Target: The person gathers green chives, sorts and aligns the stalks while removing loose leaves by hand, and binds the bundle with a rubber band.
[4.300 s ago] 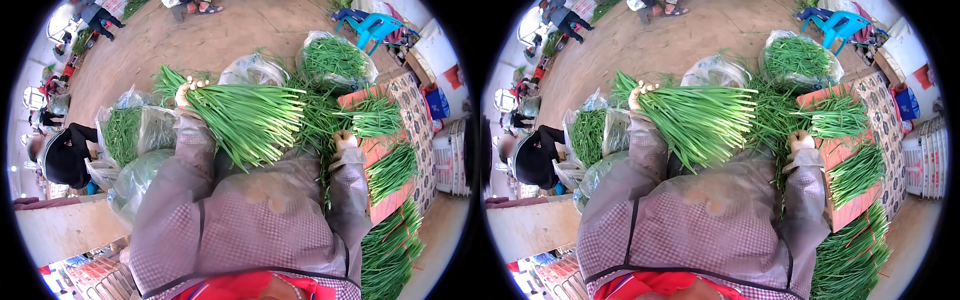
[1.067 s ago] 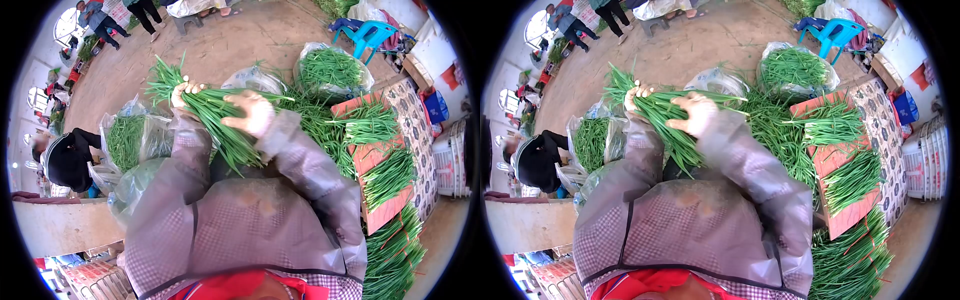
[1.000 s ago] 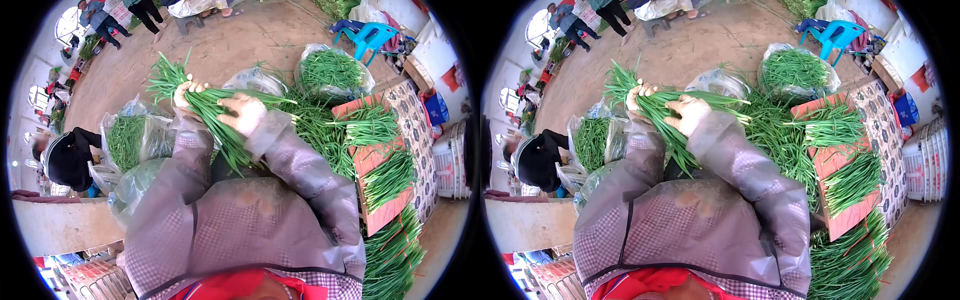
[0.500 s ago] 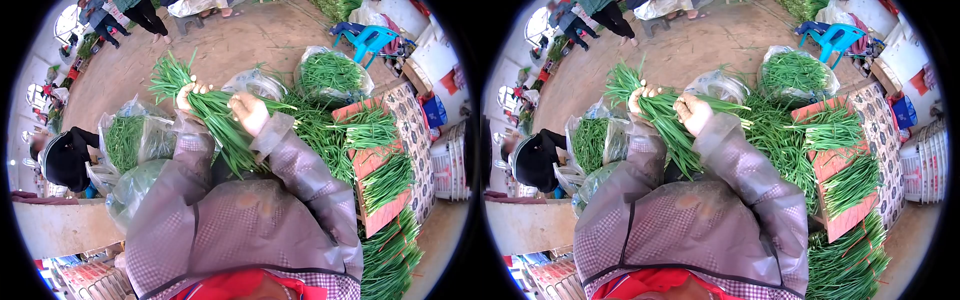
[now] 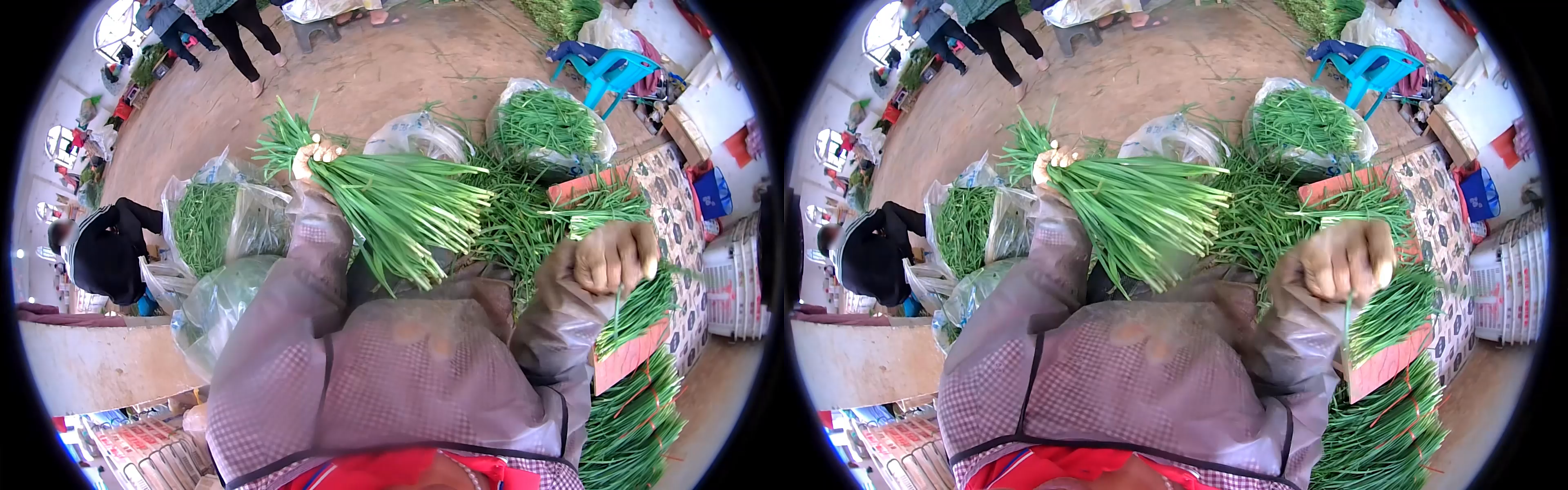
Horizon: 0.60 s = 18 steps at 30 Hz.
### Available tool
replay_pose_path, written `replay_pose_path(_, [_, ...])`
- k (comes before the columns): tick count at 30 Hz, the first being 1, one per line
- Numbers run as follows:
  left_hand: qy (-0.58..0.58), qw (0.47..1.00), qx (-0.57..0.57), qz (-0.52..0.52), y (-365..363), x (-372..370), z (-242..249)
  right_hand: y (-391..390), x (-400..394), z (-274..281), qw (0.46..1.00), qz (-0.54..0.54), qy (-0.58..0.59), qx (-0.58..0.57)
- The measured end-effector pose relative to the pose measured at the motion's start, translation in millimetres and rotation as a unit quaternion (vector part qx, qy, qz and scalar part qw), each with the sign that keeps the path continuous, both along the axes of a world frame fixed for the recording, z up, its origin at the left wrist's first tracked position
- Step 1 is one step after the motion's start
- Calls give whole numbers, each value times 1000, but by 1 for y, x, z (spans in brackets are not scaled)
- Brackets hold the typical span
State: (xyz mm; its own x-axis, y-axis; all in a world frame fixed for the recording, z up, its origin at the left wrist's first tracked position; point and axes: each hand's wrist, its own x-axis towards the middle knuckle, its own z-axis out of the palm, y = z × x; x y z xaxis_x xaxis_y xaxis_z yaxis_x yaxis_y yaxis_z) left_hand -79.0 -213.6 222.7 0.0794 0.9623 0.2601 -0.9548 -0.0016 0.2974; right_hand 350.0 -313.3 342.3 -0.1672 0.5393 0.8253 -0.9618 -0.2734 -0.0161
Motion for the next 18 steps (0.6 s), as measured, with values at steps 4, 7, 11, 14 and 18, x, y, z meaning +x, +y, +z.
replay_pose_path(4, [11,1000,-15,5,0,3,5,-1,16,24,788,-55,-605,98])
replay_pose_path(7, [31,999,-18,6,-2,10,17,5,-36,-3,583,-230,-778,-33])
replay_pose_path(11, [46,999,-16,-3,-4,25,33,29,-129,-54,535,-578,-597,153])
replay_pose_path(14, [56,998,-30,-5,-9,38,46,36,-164,-54,467,-631,-571,241])
replay_pose_path(18, [89,995,-37,24,-7,36,45,38,-174,-66,705,-450,-549,8])
